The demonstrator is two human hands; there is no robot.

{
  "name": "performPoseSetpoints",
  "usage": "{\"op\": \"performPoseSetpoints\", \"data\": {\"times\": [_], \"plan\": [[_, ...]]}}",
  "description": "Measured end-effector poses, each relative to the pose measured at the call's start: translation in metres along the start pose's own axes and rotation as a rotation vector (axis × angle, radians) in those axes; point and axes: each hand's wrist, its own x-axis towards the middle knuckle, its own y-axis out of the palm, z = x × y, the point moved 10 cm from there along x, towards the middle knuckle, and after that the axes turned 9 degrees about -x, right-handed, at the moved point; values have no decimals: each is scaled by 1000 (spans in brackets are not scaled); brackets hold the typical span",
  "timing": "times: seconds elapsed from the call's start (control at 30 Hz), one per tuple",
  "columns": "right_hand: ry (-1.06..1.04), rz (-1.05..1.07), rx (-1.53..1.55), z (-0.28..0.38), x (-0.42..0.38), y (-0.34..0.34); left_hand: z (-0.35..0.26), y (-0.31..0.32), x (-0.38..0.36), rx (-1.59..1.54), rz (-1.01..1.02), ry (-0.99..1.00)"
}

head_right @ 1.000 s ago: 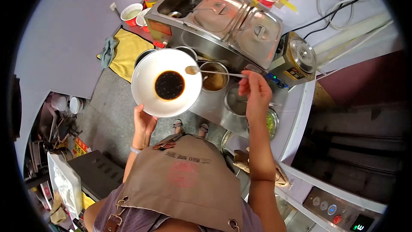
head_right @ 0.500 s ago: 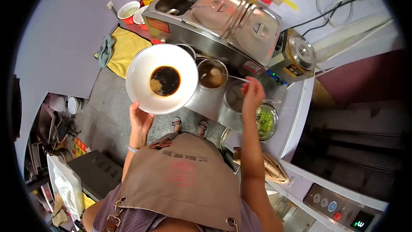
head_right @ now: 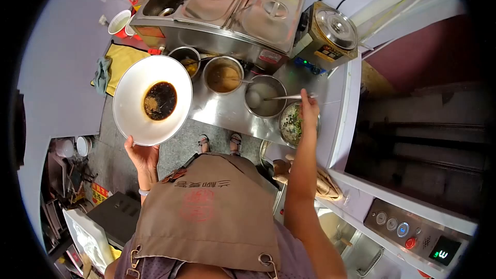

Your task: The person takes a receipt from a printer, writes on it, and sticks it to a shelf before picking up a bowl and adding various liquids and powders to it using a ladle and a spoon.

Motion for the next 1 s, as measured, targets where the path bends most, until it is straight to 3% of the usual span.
{"op": "performPoseSetpoints", "data": {"times": [0.03,0.1,0.17,0.27,0.37,0.5,0.6,0.67,0.77,1.0], "plan": [[-87,3,194,9,6,-1,0,3,-2,0,-3,0],[-73,-13,188,13,21,1,3,10,-5,3,-14,14],[-211,238,21,28,26,23,3,12,-7,8,-26,30],[-307,282,-216,53,-12,30,8,10,-8,45,-14,20],[-336,383,-99,43,-41,30,12,14,-8,29,7,5],[-322,382,-27,27,-56,16,17,20,-8,35,13,-3],[-301,265,-114,22,-52,-2,21,19,-7,39,19,-24],[-393,97,-161,35,-57,-16,23,21,-6,45,28,-36],[-427,18,-45,41,-66,-15,27,25,-8,50,20,-54],[-412,46,20,19,-57,-11,30,33,-7,69,59,-90]]}}
